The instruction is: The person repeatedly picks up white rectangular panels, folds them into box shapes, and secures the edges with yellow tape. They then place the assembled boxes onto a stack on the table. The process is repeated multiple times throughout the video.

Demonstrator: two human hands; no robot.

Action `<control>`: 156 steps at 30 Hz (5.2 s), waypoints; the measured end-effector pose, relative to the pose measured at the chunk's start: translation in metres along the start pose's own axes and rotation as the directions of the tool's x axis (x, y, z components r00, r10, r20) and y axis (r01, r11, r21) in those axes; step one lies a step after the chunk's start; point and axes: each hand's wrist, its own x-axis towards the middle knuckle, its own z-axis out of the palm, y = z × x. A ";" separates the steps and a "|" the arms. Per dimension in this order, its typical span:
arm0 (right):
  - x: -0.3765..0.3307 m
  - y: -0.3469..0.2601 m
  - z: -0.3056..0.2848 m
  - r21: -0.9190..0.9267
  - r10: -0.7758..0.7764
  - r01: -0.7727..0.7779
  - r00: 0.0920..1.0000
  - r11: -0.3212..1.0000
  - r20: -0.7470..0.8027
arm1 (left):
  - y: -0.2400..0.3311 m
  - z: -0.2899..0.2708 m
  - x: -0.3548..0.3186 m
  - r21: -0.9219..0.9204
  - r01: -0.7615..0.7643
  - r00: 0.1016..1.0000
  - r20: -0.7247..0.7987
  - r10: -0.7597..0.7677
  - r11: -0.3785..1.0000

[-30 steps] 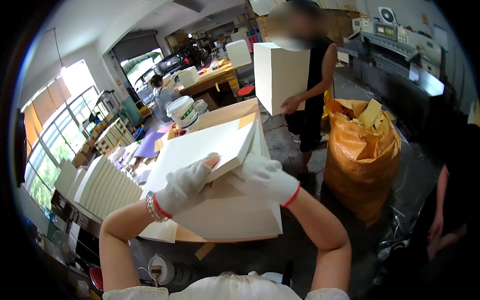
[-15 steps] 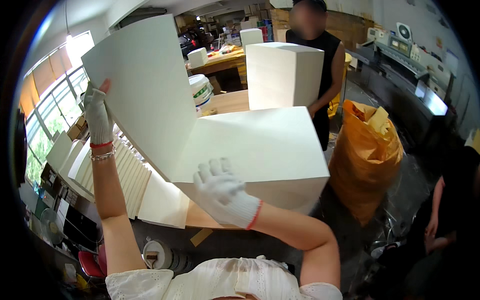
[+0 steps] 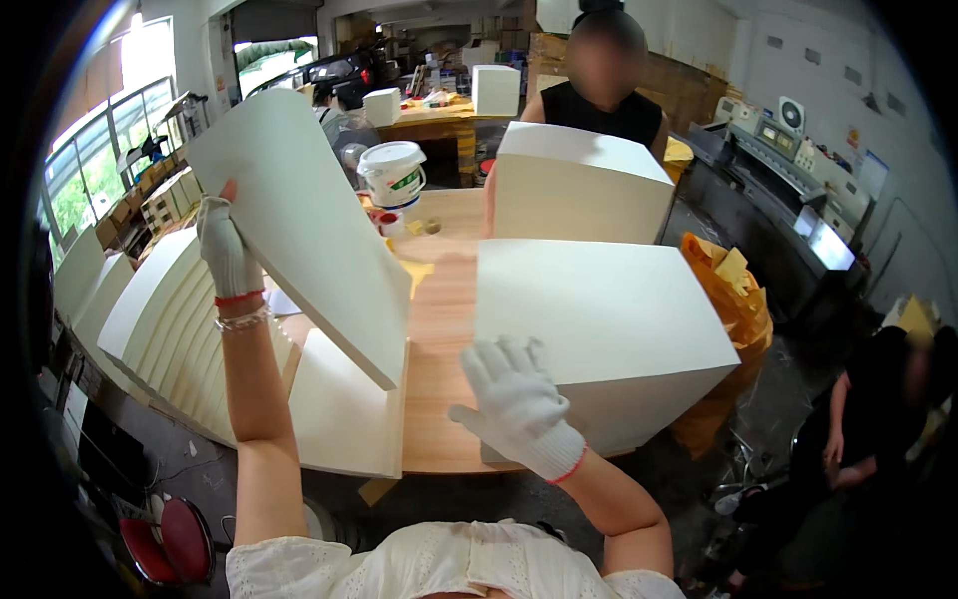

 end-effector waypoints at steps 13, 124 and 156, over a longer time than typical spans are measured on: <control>-0.043 -0.109 0.265 0.965 0.375 -0.252 0.890 -0.068 0.259 | -0.029 0.000 -0.185 0.614 -0.430 0.901 0.239 0.363 0.662; -0.248 0.062 0.108 0.425 0.699 -0.880 0.441 0.213 0.564 | -0.159 0.009 -0.062 0.495 0.089 0.504 0.726 -0.468 0.864; -0.364 0.202 0.096 0.872 0.541 -0.293 0.693 -0.392 0.476 | -0.107 0.408 -0.386 0.099 -0.890 -0.182 0.816 -0.548 0.444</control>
